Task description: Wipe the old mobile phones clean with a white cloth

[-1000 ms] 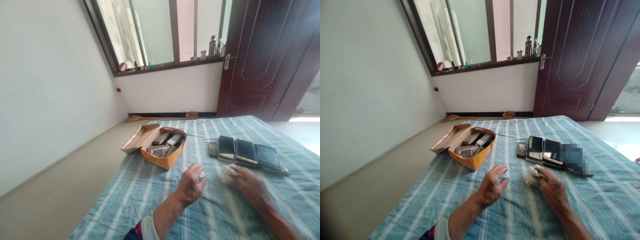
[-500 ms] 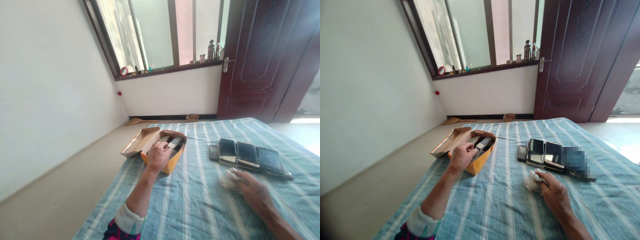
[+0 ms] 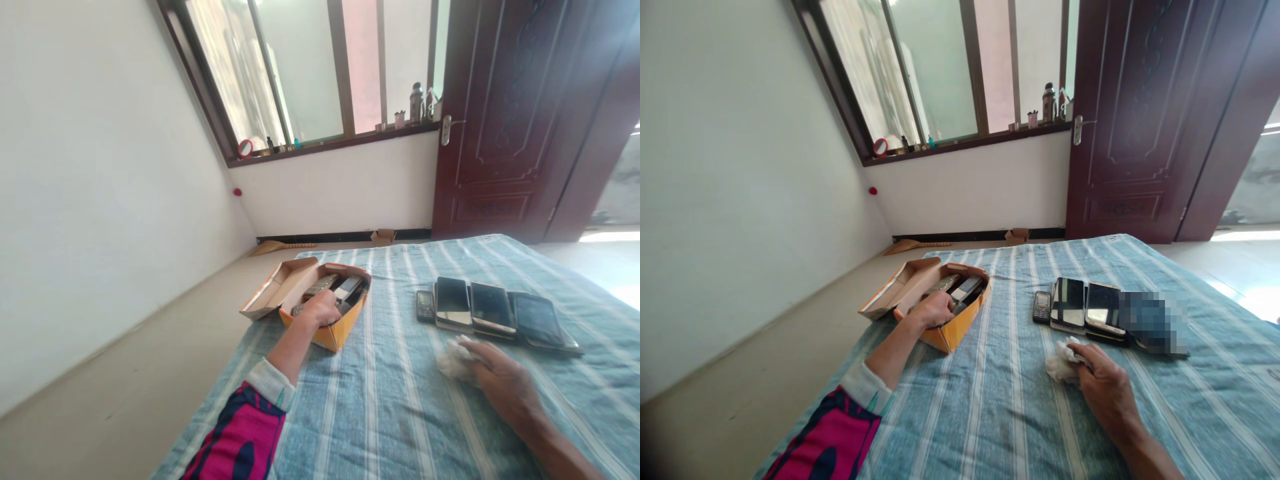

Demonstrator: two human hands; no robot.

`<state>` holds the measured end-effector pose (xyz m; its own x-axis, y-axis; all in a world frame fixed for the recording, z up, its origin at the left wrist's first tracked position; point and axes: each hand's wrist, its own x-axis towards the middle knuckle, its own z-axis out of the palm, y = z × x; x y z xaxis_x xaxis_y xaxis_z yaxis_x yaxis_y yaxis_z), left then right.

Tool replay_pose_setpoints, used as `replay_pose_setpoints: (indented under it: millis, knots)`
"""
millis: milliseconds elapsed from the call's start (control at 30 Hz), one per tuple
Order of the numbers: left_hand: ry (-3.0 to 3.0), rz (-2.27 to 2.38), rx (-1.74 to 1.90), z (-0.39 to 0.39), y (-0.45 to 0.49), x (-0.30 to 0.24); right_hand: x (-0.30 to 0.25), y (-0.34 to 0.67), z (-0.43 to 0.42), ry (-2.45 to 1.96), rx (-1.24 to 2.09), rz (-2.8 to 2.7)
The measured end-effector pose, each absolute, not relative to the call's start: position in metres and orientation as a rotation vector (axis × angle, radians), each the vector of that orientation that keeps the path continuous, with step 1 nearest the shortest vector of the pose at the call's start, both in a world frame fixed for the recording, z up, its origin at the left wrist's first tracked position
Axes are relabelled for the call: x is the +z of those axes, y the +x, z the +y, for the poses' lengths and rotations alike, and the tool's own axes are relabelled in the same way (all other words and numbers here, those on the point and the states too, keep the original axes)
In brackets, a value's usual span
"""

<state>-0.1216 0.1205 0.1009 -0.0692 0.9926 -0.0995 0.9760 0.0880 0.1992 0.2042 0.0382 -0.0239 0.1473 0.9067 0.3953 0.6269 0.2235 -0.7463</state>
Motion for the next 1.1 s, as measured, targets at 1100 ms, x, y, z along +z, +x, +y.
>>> replay_pose_setpoints:
  millis: [1100]
  knots:
    - [1.377, 1.321, 0.827, 0.072, -0.079, 0.118, -0.022, 0.194, 0.036, -1.322, 0.374, -1.518]
